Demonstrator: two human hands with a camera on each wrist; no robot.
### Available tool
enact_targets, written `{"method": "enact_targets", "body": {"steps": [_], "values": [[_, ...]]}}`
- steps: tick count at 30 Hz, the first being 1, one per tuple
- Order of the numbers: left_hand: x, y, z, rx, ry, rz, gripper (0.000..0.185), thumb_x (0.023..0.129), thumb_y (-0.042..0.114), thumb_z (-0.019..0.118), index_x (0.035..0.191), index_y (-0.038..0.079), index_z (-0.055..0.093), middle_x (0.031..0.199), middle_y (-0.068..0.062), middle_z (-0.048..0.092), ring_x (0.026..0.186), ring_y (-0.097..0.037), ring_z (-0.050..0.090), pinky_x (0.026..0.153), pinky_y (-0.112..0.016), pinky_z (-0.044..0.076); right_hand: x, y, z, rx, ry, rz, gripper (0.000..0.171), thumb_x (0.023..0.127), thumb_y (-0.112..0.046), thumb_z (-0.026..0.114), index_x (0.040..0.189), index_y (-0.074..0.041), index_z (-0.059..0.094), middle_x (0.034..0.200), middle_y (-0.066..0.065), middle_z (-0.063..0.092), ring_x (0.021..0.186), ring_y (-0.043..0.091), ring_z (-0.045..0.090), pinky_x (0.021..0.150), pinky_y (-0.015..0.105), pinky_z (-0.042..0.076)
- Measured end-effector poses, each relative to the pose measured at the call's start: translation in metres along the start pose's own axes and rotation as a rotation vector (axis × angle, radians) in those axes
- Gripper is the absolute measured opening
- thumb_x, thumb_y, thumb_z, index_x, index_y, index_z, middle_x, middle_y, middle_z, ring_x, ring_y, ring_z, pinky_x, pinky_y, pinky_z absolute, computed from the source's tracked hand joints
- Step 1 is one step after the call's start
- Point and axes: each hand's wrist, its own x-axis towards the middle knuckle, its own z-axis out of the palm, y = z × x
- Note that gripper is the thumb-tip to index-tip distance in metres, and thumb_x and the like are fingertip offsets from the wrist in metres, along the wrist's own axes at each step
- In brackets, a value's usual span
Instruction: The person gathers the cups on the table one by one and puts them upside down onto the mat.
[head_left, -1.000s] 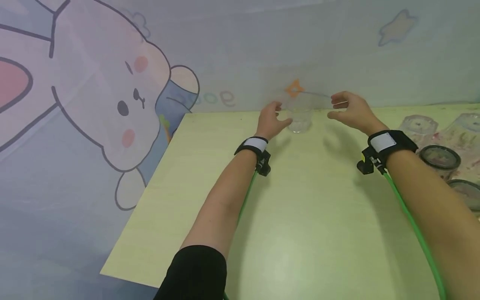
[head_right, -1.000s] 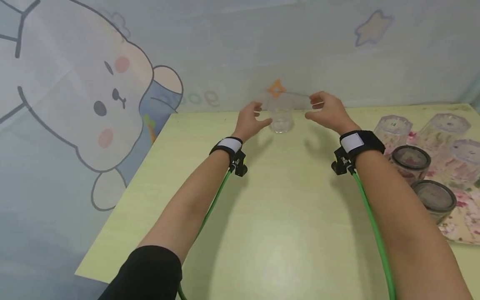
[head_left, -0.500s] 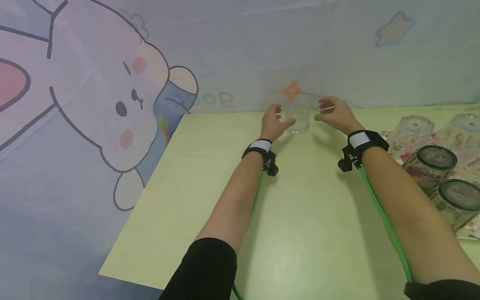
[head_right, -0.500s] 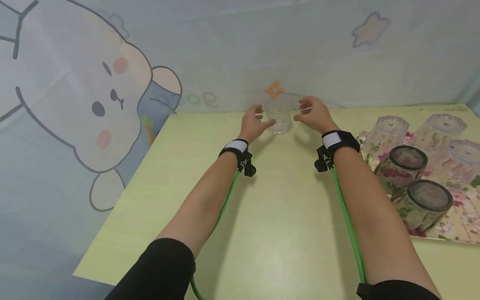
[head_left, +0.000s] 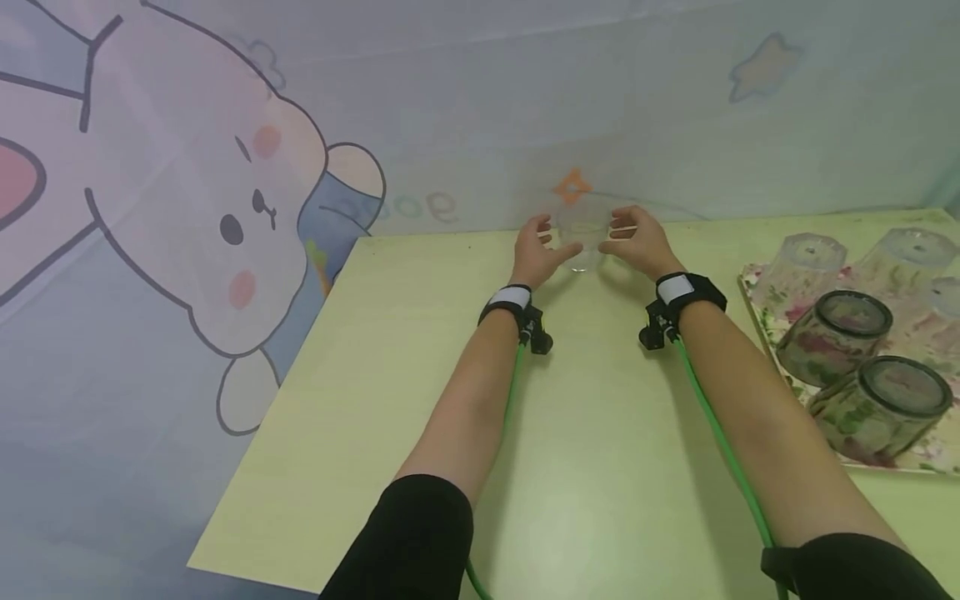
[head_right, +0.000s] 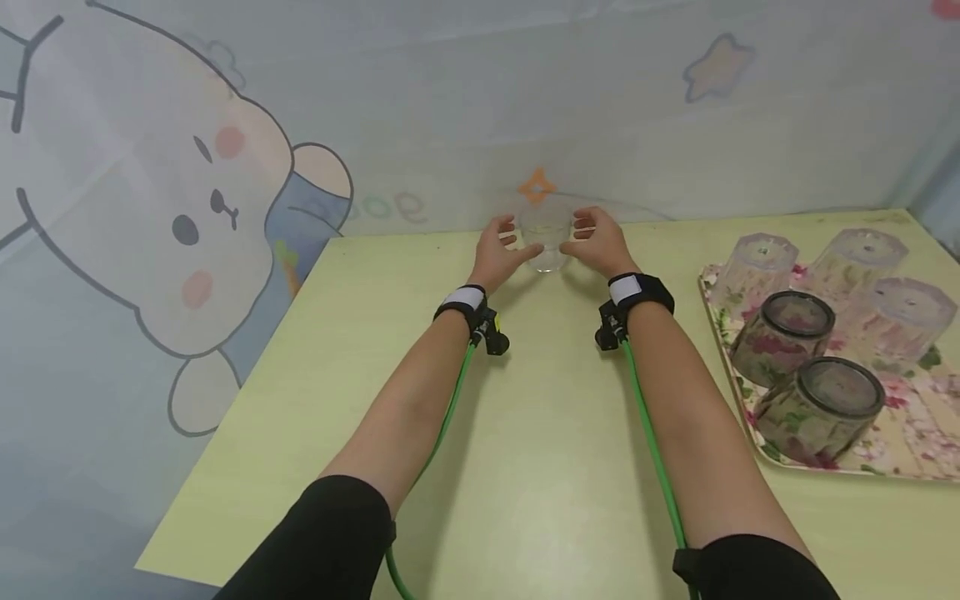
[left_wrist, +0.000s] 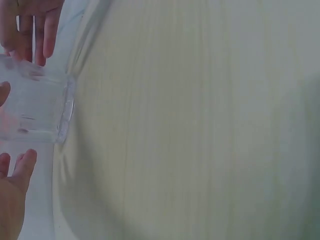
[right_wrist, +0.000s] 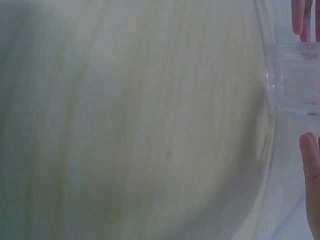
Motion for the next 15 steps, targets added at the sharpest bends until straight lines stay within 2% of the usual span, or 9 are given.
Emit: {"method": "enact_targets", "body": {"steps": [4,9,15], "values": [[0.005,-0.004,0.001,0.007,-0.036,-0.006,0.08,0.082,0.027,0.076,0.147,0.01,0.033,0.143,-0.012,0.043,0.132,-0.03,0.049,0.103,-0.033,0.05,0.005,0.004,0.008,0.021,-0.006,0.018,0.073,0.087,-0.018,0.067,0.146,0.0,0.028,0.144,0.027,0.04,0.132,0.042,0.044,0.107,0.053,0.042],[0.007,-0.004,0.005,-0.032,-0.074,-0.026,0.084,0.081,0.03,0.077,0.149,0.013,0.03,0.146,-0.009,0.041,0.133,-0.028,0.048,0.101,-0.029,0.051,0.008,0.007,0.012,0.022,0.006,0.016,0.08,0.084,-0.027,0.073,0.145,-0.001,0.028,0.143,0.026,0.041,0.132,0.042,0.045,0.107,0.053,0.042],[0.01,-0.008,0.007,-0.09,-0.061,-0.043,0.08,0.081,0.029,0.076,0.147,0.014,0.033,0.142,-0.008,0.044,0.13,-0.026,0.052,0.095,-0.027,0.054,0.011,0.006,0.015,0.016,0.014,0.015,0.083,0.081,-0.034,0.074,0.143,-0.001,0.03,0.141,0.026,0.042,0.131,0.041,0.046,0.106,0.052,0.043]]}}
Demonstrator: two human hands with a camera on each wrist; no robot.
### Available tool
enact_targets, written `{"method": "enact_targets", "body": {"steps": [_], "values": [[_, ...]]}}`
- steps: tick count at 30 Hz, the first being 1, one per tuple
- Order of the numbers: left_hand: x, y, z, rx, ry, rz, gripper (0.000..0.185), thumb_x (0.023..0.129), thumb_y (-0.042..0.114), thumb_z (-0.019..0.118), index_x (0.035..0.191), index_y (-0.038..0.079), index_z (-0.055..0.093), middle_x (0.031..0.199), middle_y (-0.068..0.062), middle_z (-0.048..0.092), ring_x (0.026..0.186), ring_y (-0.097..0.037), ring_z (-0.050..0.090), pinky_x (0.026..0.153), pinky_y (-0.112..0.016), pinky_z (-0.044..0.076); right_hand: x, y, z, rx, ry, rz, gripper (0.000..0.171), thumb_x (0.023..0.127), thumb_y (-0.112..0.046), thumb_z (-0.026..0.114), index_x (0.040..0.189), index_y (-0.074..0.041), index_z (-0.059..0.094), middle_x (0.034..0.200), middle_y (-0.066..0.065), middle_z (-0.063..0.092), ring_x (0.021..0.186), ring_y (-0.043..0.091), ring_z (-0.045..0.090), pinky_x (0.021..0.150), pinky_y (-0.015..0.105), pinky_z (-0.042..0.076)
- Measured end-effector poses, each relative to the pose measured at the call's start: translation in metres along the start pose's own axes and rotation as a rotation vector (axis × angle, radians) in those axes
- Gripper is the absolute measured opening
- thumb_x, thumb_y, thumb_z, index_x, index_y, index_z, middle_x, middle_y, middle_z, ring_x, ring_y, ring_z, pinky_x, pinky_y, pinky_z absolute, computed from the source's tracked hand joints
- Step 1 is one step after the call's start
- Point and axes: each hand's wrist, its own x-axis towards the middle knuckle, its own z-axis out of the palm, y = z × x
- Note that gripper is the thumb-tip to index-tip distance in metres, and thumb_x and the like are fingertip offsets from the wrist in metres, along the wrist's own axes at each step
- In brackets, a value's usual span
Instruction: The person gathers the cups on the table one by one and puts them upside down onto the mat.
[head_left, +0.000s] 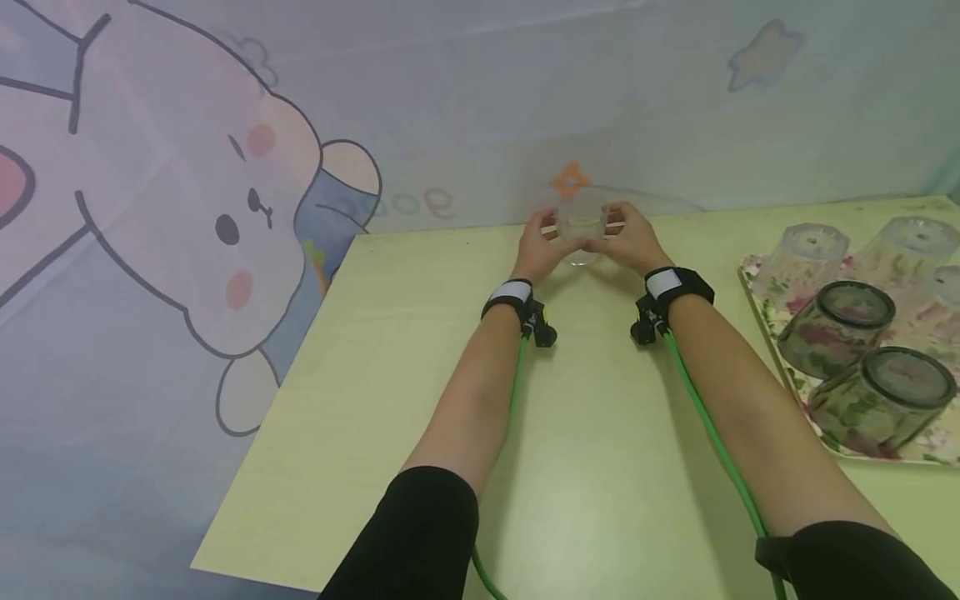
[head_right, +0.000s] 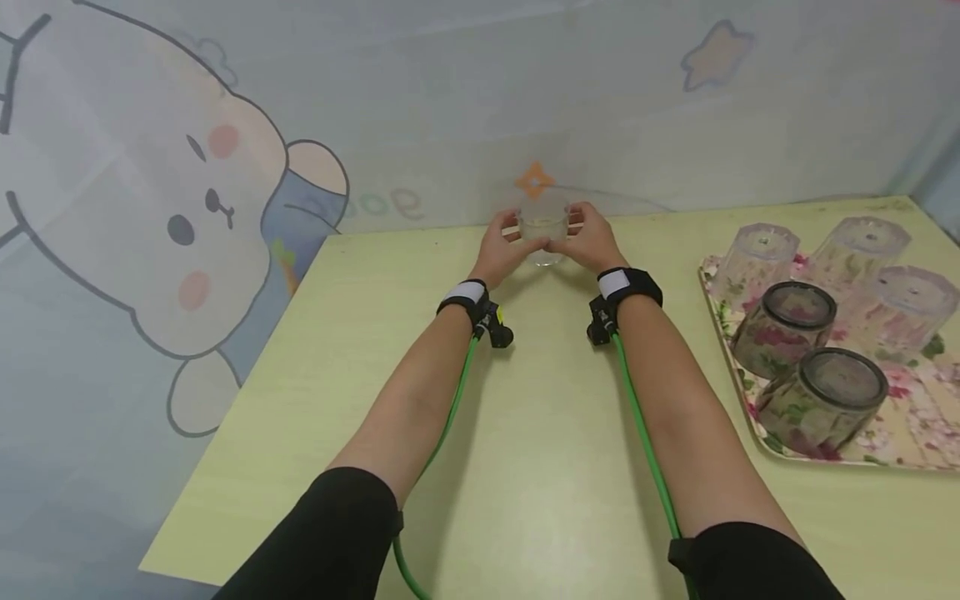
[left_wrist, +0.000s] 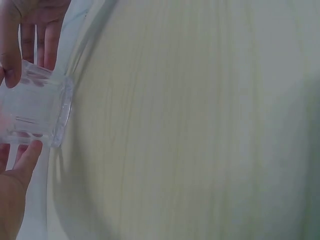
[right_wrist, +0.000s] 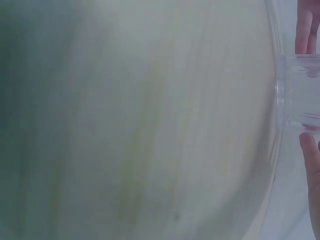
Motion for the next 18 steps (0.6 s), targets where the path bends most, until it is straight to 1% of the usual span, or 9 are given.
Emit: {"method": "enact_targets", "body": {"steps": [4,7,13,18], "values": [[0.0043,-0.0043,-0.0001,-0.011,0.009,-0.011,0.077,0.08,0.032,0.077,0.144,0.019,0.036,0.139,-0.005,0.046,0.128,-0.024,0.054,0.094,-0.025,0.054,0.0017,-0.0009,0.0007,-0.002,0.008,0.0,0.08,0.082,-0.031,0.073,0.142,0.0,0.032,0.139,0.026,0.044,0.13,0.041,0.048,0.105,0.052,0.045],[0.0054,-0.0055,-0.0011,-0.016,0.011,-0.012,0.077,0.079,0.034,0.078,0.143,0.02,0.038,0.138,-0.003,0.047,0.127,-0.024,0.055,0.093,-0.025,0.055,0.0029,-0.0016,0.0007,0.002,0.008,-0.001,0.078,0.082,-0.029,0.074,0.141,0.001,0.033,0.138,0.025,0.045,0.129,0.04,0.049,0.105,0.051,0.045],[0.0038,-0.0051,-0.0016,-0.003,0.018,0.012,0.078,0.079,0.034,0.077,0.144,0.016,0.038,0.137,-0.004,0.048,0.124,-0.024,0.056,0.091,-0.025,0.055,0.0015,-0.0042,-0.0032,-0.017,-0.015,-0.014,0.078,0.082,-0.029,0.075,0.141,0.001,0.034,0.137,0.025,0.046,0.128,0.041,0.05,0.104,0.05,0.046],[0.0,0.0006,-0.0014,0.011,0.013,0.025,0.078,0.08,0.034,0.077,0.145,0.015,0.036,0.137,-0.005,0.048,0.124,-0.024,0.056,0.09,-0.024,0.055,-0.0031,-0.0075,-0.0086,-0.039,-0.029,-0.013,0.081,0.082,-0.032,0.075,0.144,0.0,0.033,0.139,0.025,0.045,0.129,0.041,0.049,0.104,0.051,0.046]]}}
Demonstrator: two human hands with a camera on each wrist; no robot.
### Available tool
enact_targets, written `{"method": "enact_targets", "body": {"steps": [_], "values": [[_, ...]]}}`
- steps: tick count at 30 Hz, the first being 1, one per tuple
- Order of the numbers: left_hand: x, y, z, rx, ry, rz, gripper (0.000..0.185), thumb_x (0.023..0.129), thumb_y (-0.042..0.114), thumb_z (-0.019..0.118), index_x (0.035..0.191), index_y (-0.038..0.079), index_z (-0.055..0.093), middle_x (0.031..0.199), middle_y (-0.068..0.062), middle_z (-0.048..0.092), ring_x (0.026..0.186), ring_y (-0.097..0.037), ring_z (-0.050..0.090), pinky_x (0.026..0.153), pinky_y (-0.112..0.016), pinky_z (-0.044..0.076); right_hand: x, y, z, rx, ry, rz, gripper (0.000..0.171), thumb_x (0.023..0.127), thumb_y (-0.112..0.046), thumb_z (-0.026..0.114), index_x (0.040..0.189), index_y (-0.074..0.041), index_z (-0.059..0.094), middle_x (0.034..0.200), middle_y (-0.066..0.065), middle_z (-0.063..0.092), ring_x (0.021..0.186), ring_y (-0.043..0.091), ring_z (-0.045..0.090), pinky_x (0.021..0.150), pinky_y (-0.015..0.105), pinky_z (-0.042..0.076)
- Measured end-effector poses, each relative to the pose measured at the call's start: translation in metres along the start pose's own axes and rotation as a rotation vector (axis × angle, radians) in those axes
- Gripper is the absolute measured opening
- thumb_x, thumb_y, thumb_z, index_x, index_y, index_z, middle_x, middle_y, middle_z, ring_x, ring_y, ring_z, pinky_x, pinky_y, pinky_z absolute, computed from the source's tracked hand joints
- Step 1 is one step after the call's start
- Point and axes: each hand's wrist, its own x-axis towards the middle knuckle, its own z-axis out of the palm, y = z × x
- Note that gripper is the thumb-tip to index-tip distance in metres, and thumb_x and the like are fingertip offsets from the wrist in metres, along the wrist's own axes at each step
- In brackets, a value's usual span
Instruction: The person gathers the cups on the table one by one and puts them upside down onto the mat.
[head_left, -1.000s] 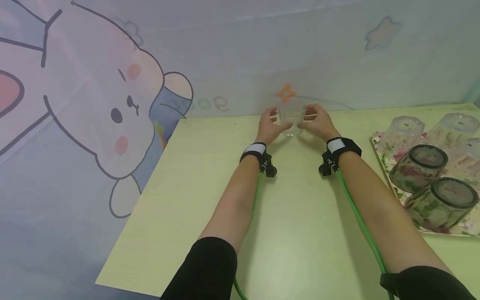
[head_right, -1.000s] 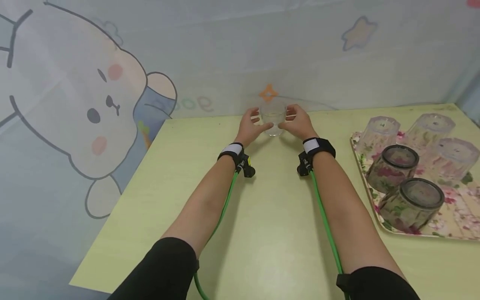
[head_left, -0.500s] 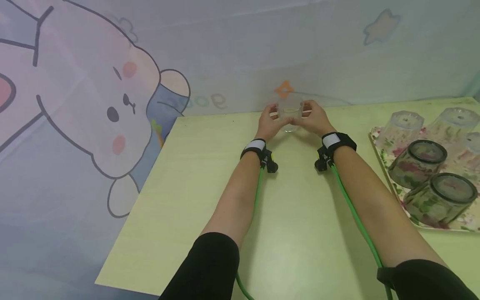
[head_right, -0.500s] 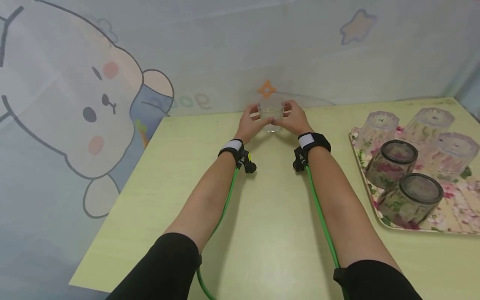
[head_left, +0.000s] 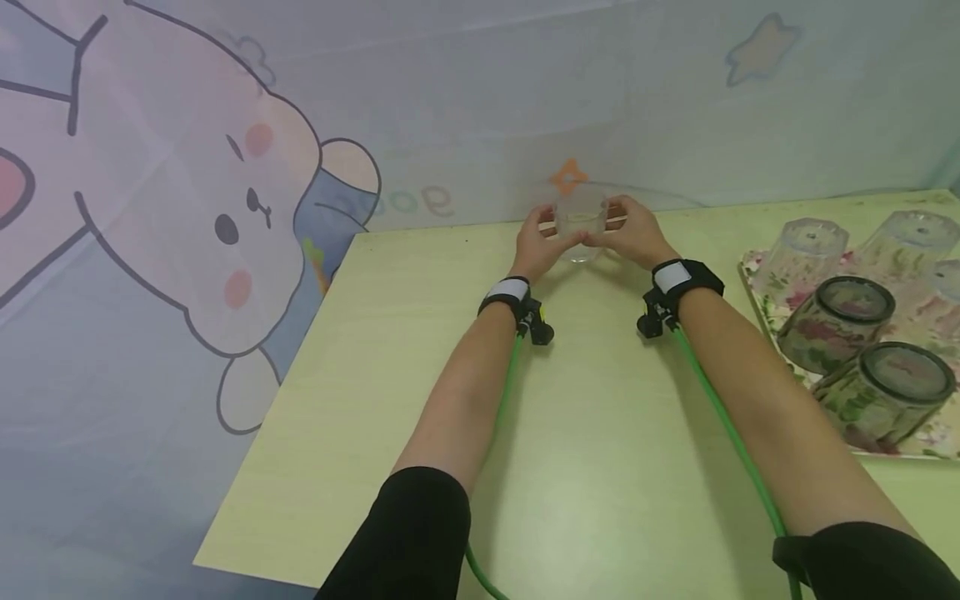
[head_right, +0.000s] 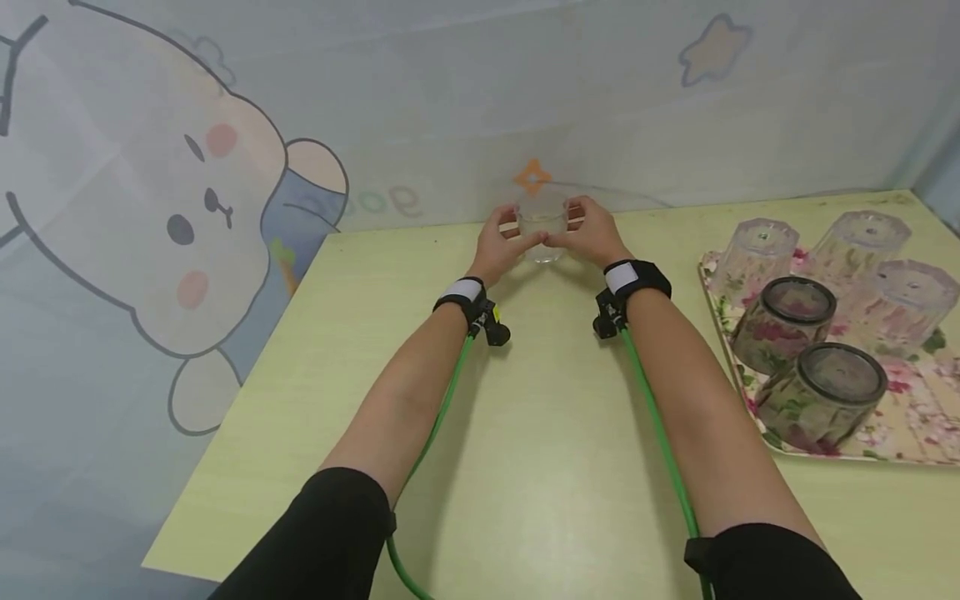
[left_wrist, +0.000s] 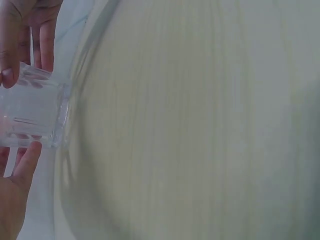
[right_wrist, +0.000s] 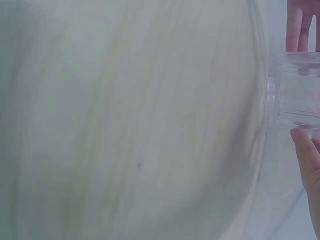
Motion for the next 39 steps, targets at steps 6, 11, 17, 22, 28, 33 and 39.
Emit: {"method": "enact_targets", "body": {"steps": [6,11,17,22,28,33,39], "values": [[-0.005,0.012,-0.001,0.046,0.006,0.04,0.079,0.08,0.034,0.077,0.144,0.012,0.036,0.139,-0.006,0.046,0.123,-0.024,0.056,0.087,-0.023,0.056,-0.004,-0.005,-0.004,0.02,0.006,-0.002,0.08,0.083,-0.033,0.074,0.144,-0.001,0.033,0.14,0.024,0.044,0.13,0.039,0.048,0.104,0.051,0.046],[-0.009,0.021,-0.002,0.044,0.0,0.053,0.077,0.08,0.035,0.077,0.142,0.013,0.038,0.145,-0.003,0.043,0.124,-0.023,0.056,0.087,-0.023,0.056,-0.01,-0.013,-0.01,0.006,0.018,-0.027,0.079,0.082,-0.032,0.075,0.142,0.0,0.035,0.137,0.023,0.046,0.128,0.039,0.05,0.102,0.051,0.047],[-0.017,0.037,-0.004,0.031,-0.005,0.064,0.074,0.08,0.036,0.077,0.14,0.018,0.039,0.142,0.0,0.045,0.126,-0.022,0.054,0.086,-0.022,0.055,-0.018,-0.025,-0.021,0.003,0.019,-0.054,0.073,0.083,-0.033,0.074,0.14,-0.003,0.039,0.136,0.021,0.046,0.126,0.039,0.051,0.099,0.049,0.049],[-0.024,0.054,-0.007,0.02,-0.008,0.081,0.076,0.08,0.035,0.077,0.142,0.014,0.037,0.143,-0.002,0.045,0.123,-0.021,0.055,0.085,-0.021,0.056,-0.025,-0.039,-0.03,-0.008,0.023,-0.051,0.073,0.082,-0.035,0.074,0.14,-0.006,0.04,0.135,0.019,0.046,0.125,0.036,0.052,0.098,0.046,0.05],[-0.034,0.072,-0.013,0.023,-0.015,0.085,0.08,0.08,0.034,0.076,0.145,0.015,0.034,0.143,-0.003,0.045,0.123,-0.022,0.055,0.089,-0.021,0.055,-0.036,-0.057,-0.036,-0.044,0.029,-0.048,0.078,0.081,-0.042,0.073,0.142,-0.007,0.039,0.135,0.017,0.046,0.125,0.034,0.052,0.098,0.047,0.049],[-0.044,0.085,-0.02,0.031,-0.026,0.091,0.077,0.081,0.035,0.076,0.143,0.014,0.036,0.143,-0.003,0.045,0.124,-0.021,0.055,0.089,-0.023,0.055,-0.045,-0.071,-0.039,-0.07,0.044,-0.077,0.076,0.08,-0.042,0.073,0.139,-0.006,0.041,0.132,0.016,0.048,0.123,0.034,0.054,0.096,0.046,0.051],[-0.054,0.1,-0.025,0.0,-0.031,0.078,0.073,0.081,0.034,0.076,0.141,0.016,0.039,0.143,-0.001,0.046,0.123,-0.021,0.056,0.088,-0.023,0.056,-0.056,-0.085,-0.044,-0.102,0.039,-0.088,0.078,0.08,-0.045,0.072,0.14,-0.006,0.04,0.133,0.016,0.049,0.123,0.033,0.053,0.096,0.048,0.05]]}}
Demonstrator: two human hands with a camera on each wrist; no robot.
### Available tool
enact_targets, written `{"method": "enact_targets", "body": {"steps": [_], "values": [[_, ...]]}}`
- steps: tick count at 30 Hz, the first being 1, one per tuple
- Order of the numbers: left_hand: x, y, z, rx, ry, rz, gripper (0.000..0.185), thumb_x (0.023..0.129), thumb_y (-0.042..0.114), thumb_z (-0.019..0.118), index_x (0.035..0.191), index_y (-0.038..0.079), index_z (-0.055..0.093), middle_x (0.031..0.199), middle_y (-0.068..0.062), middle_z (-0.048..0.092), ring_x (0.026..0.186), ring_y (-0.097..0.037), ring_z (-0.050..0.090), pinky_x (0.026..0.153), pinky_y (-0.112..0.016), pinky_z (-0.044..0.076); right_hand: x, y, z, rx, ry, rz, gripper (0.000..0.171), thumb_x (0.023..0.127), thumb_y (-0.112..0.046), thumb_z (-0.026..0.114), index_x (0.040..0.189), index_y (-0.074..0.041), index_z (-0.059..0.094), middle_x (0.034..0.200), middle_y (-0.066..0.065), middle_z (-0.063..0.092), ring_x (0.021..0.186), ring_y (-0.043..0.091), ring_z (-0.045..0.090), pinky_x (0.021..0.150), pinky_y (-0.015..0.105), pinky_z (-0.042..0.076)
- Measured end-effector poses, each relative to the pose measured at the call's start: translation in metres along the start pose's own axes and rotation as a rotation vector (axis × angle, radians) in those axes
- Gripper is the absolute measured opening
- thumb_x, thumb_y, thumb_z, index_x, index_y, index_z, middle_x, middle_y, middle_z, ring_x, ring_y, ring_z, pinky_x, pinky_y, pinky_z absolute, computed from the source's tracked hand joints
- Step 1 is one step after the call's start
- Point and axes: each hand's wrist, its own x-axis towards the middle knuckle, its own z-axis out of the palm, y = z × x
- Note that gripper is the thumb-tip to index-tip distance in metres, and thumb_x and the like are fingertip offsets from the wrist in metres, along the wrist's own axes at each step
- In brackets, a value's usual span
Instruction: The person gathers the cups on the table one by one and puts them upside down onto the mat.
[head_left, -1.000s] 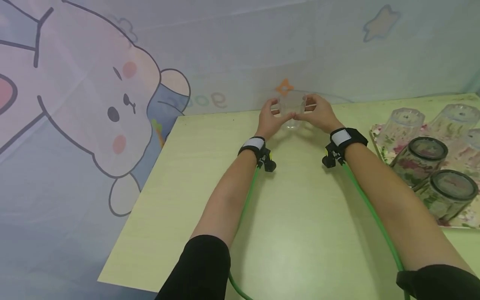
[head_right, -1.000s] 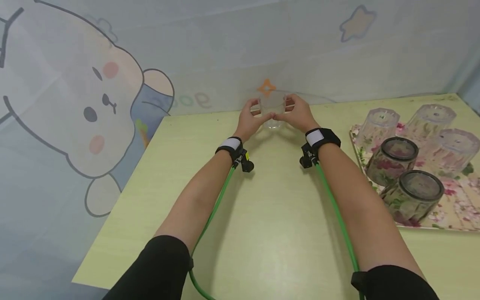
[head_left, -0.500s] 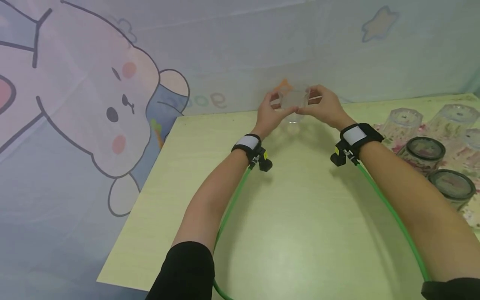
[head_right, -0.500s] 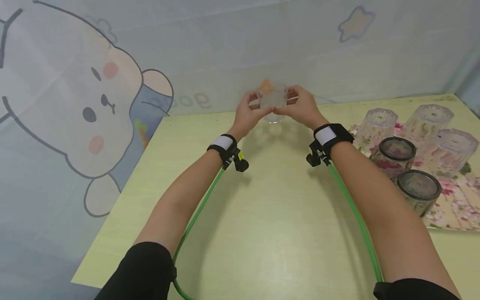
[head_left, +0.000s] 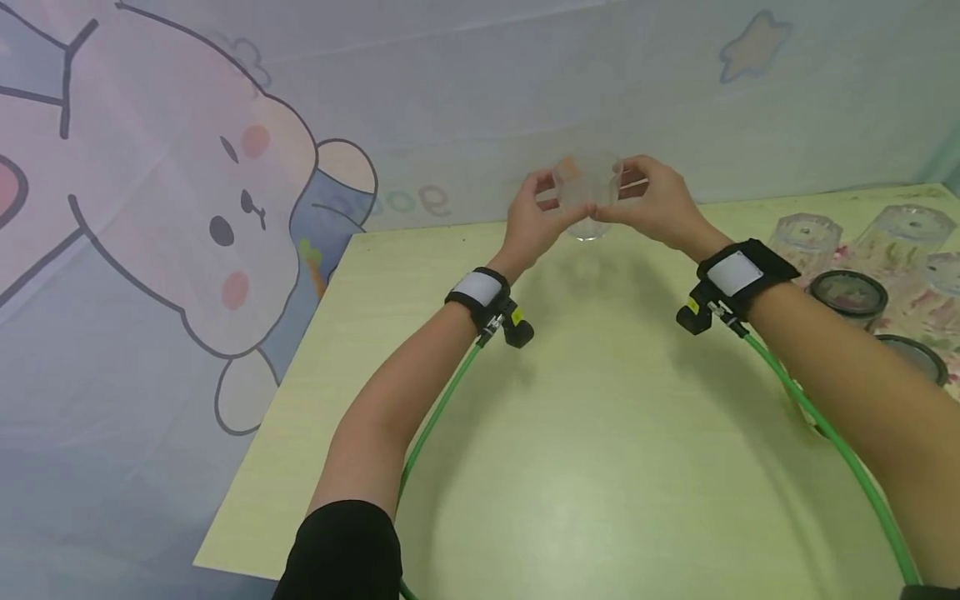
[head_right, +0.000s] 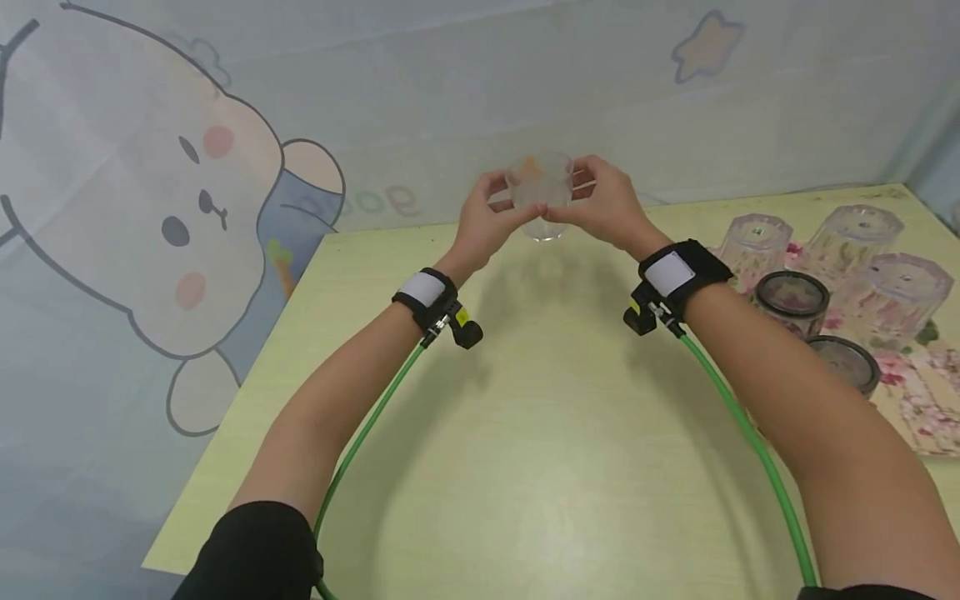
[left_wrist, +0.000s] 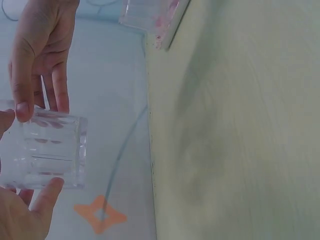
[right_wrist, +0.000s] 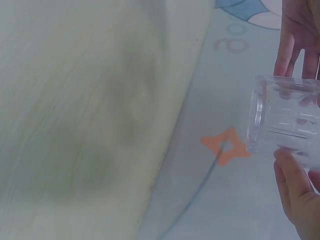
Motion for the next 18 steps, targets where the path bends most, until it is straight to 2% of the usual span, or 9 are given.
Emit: {"method": "enact_targets", "body": {"steps": [6,14,18], "values": [[-0.014,0.013,-0.002,-0.014,0.004,-0.02,0.072,0.079,0.034,0.077,0.138,0.018,0.041,0.141,0.0,0.047,0.122,-0.02,0.056,0.088,-0.024,0.056,-0.013,-0.012,-0.004,-0.008,0.001,-0.011,0.076,0.081,-0.044,0.073,0.139,-0.006,0.042,0.133,0.015,0.051,0.121,0.031,0.053,0.092,0.044,0.051],[-0.031,0.025,-0.003,-0.025,0.011,-0.03,0.07,0.079,0.034,0.078,0.136,0.018,0.042,0.138,0.002,0.048,0.119,-0.018,0.057,0.086,-0.025,0.057,-0.031,-0.024,-0.005,-0.018,0.017,-0.019,0.072,0.081,-0.042,0.074,0.136,-0.007,0.044,0.128,0.015,0.053,0.12,0.033,0.055,0.095,0.049,0.051],[-0.04,0.031,-0.003,-0.031,0.011,-0.024,0.07,0.078,0.033,0.078,0.137,0.017,0.043,0.137,0.001,0.049,0.117,-0.018,0.058,0.084,-0.025,0.057,-0.039,-0.029,-0.006,-0.02,0.023,-0.013,0.072,0.079,-0.043,0.075,0.136,-0.008,0.045,0.129,0.014,0.054,0.12,0.033,0.056,0.089,0.041,0.053]]}}
